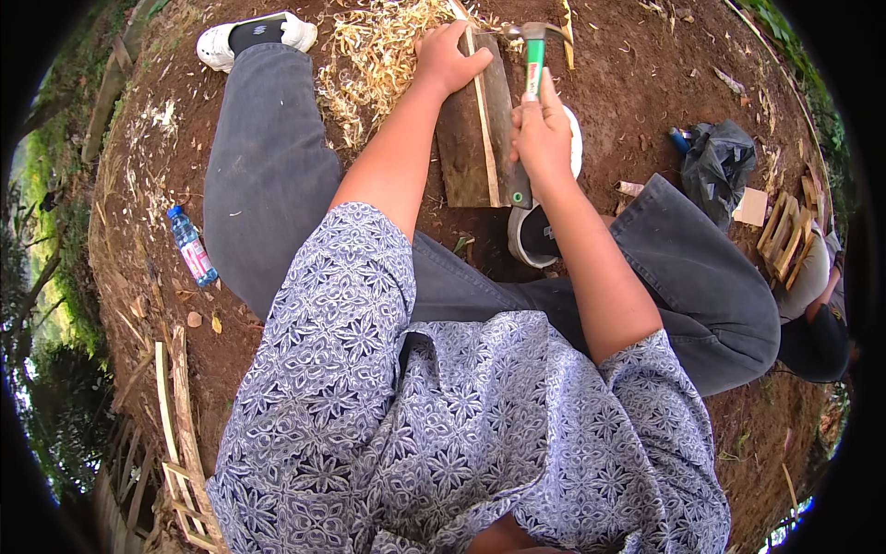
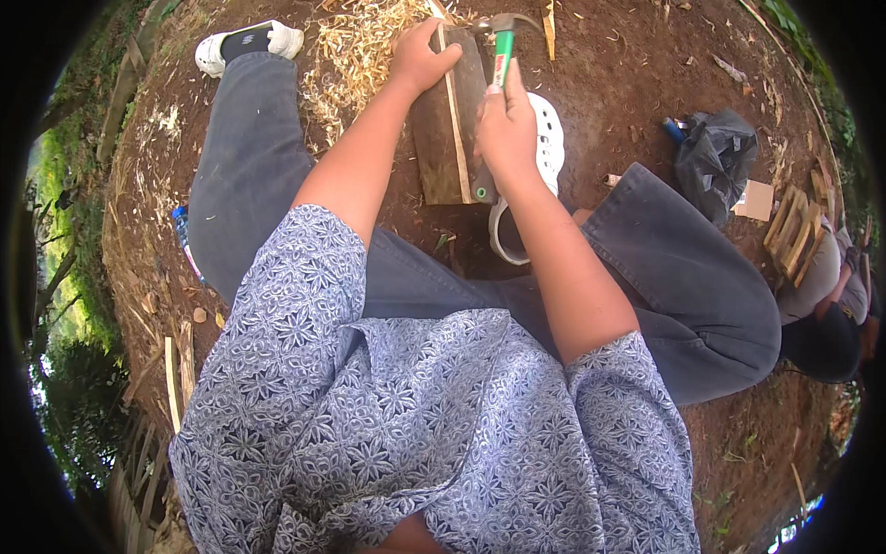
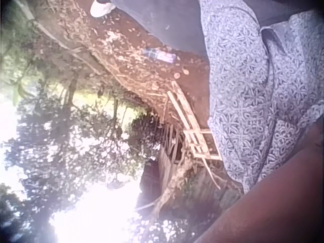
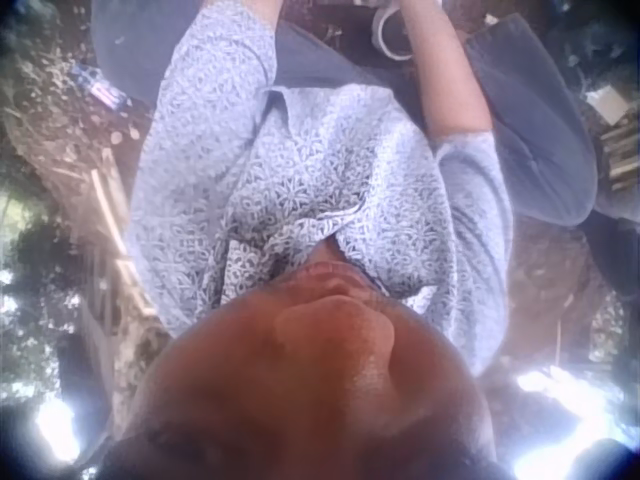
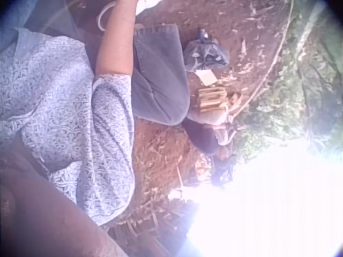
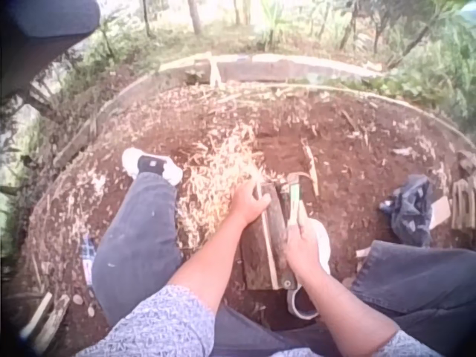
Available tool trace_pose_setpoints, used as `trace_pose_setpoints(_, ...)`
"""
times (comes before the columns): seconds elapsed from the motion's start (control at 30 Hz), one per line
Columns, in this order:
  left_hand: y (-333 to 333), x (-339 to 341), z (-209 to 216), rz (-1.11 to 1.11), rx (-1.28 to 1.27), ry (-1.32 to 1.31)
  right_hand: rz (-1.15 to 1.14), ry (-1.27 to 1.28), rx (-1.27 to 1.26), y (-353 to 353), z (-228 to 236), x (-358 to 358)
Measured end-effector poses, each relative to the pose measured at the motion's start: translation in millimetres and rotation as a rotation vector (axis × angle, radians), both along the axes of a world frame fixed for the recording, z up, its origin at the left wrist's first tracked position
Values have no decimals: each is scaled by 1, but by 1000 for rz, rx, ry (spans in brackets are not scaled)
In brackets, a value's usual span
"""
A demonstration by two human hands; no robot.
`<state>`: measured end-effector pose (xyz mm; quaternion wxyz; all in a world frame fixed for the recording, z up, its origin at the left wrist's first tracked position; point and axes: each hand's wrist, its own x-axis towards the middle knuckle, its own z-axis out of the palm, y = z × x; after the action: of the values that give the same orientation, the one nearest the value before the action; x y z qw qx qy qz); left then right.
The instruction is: The person sits on the ground and uses a hammer to drive nails into a piece of wood. They repeatedly position the nail and strike it with the hammer to secure it into the wood.
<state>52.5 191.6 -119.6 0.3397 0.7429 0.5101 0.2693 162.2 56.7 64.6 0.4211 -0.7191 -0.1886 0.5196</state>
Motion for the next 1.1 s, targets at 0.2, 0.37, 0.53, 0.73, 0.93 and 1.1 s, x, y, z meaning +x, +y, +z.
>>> trace_pose_setpoints(0.2,-1,-1,-2,20,13,3,-288,-121,265,8,21,8)
trace_pose_setpoints(0.37,-3,-1,-2,44,4,-43,-36,35,-28,4,19,-1)
trace_pose_setpoints(0.53,-1,-1,1,31,-12,-20,-292,-207,288,10,16,11)
trace_pose_setpoints(0.73,-1,-2,1,30,22,-37,-102,24,91,8,13,6)
trace_pose_setpoints(0.93,1,2,1,35,28,-34,118,23,-167,10,12,3)
trace_pose_setpoints(1.1,5,-8,-6,22,18,-136,-48,-20,59,19,7,20)
